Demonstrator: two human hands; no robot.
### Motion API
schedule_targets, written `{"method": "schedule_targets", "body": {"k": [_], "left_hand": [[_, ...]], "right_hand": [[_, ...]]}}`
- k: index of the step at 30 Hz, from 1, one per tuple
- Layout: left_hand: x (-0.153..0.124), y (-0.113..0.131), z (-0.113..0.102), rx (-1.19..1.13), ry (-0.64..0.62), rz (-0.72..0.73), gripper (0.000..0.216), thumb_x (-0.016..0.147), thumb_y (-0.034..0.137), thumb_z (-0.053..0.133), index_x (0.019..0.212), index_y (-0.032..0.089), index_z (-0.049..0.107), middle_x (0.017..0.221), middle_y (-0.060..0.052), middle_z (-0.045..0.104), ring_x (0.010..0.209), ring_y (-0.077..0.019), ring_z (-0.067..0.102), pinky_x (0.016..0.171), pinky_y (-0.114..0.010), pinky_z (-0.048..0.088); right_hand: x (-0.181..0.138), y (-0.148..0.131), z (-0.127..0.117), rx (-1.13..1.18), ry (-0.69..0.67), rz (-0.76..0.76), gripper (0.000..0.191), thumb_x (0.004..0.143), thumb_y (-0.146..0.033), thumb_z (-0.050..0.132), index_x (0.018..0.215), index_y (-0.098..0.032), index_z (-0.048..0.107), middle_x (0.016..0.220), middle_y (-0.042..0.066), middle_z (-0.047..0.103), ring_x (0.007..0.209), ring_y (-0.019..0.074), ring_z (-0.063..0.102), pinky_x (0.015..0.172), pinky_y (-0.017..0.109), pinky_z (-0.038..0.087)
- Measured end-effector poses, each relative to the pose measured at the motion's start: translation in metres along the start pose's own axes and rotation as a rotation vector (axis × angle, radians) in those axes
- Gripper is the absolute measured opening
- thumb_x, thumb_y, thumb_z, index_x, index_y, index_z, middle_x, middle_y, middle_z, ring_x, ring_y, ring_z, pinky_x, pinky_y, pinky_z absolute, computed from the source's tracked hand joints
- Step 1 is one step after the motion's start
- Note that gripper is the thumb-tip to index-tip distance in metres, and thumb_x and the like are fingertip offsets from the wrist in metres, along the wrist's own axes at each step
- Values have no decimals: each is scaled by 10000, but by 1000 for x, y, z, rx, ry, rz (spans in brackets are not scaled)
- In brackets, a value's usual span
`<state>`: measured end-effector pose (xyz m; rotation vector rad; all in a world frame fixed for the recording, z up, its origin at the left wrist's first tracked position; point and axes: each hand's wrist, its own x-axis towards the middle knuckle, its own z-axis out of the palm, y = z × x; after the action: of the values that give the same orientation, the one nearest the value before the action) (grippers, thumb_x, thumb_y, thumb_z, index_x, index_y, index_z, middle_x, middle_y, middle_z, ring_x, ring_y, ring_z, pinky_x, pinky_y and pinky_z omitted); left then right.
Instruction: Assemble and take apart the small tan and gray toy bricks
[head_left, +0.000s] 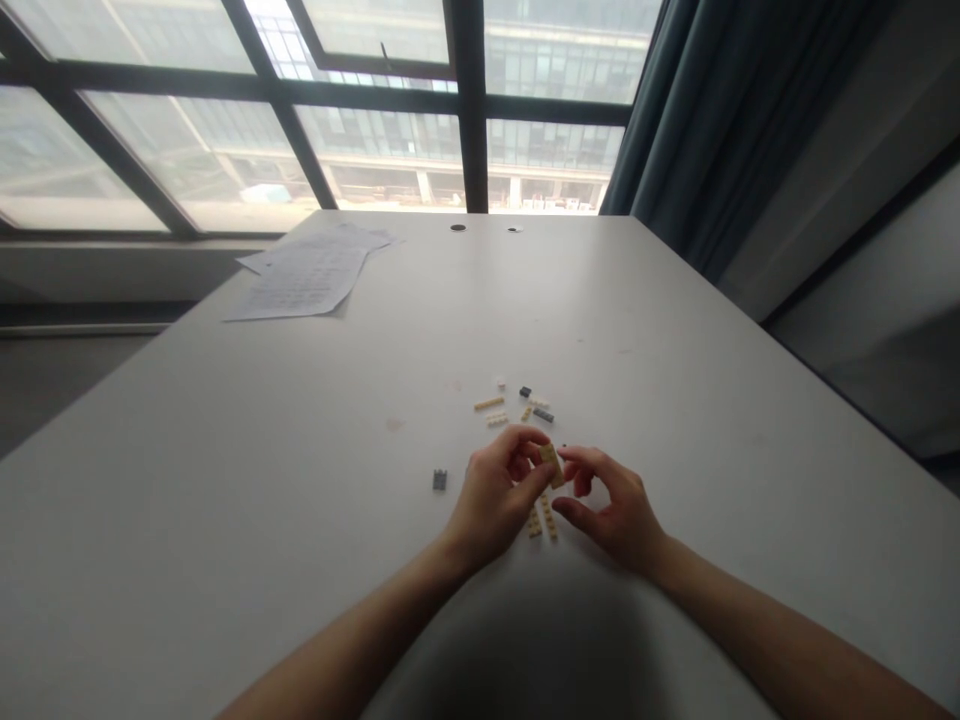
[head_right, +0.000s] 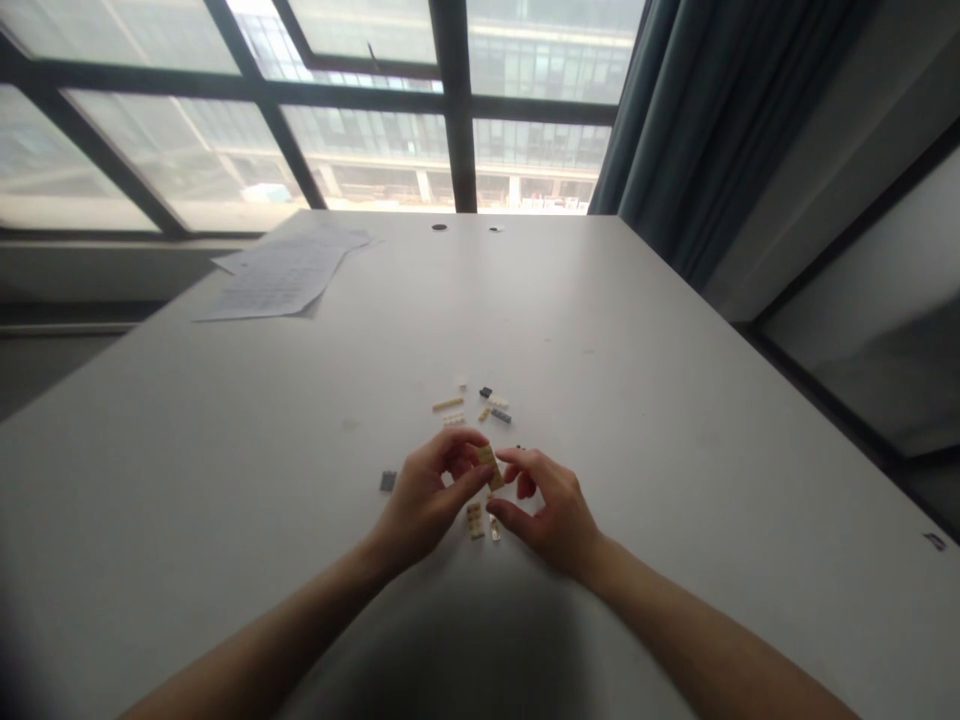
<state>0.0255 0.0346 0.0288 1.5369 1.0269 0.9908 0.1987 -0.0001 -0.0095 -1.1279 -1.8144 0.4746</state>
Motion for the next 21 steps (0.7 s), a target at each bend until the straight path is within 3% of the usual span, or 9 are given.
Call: {"method": "schedule_targets", "body": {"k": [4, 8, 21], "left_hand": [[-2, 2, 1, 55, -48, 12, 113, 784, 267, 647, 880, 213, 620, 684, 1, 644, 616, -136, 574, 588, -234, 436], [-3, 1, 1, 21, -57, -18, 186, 768, 300, 676, 917, 214, 606, 671, 5, 643, 600, -135, 574, 576, -235, 440], [-4, -4, 0, 72, -77, -5, 140, 797, 281, 650, 866, 168, 603, 694, -2, 631, 630, -121, 564, 594, -221, 440]], "right_hand": [[0, -1, -1, 18, 12, -10, 410, 847, -342, 635, 1223, -264, 493, 845, 10, 636, 636, 134, 554, 640, 275, 499], [3, 0, -4, 40, -59, -35, 481, 833, -267, 648, 1279, -272, 467, 884, 11, 644, 649, 125, 564, 653, 268, 507], [4, 7, -7, -48, -74, -187, 427, 801, -300, 700, 1188, -222, 540, 798, 12, 645, 638, 131, 576, 638, 264, 496]]}}
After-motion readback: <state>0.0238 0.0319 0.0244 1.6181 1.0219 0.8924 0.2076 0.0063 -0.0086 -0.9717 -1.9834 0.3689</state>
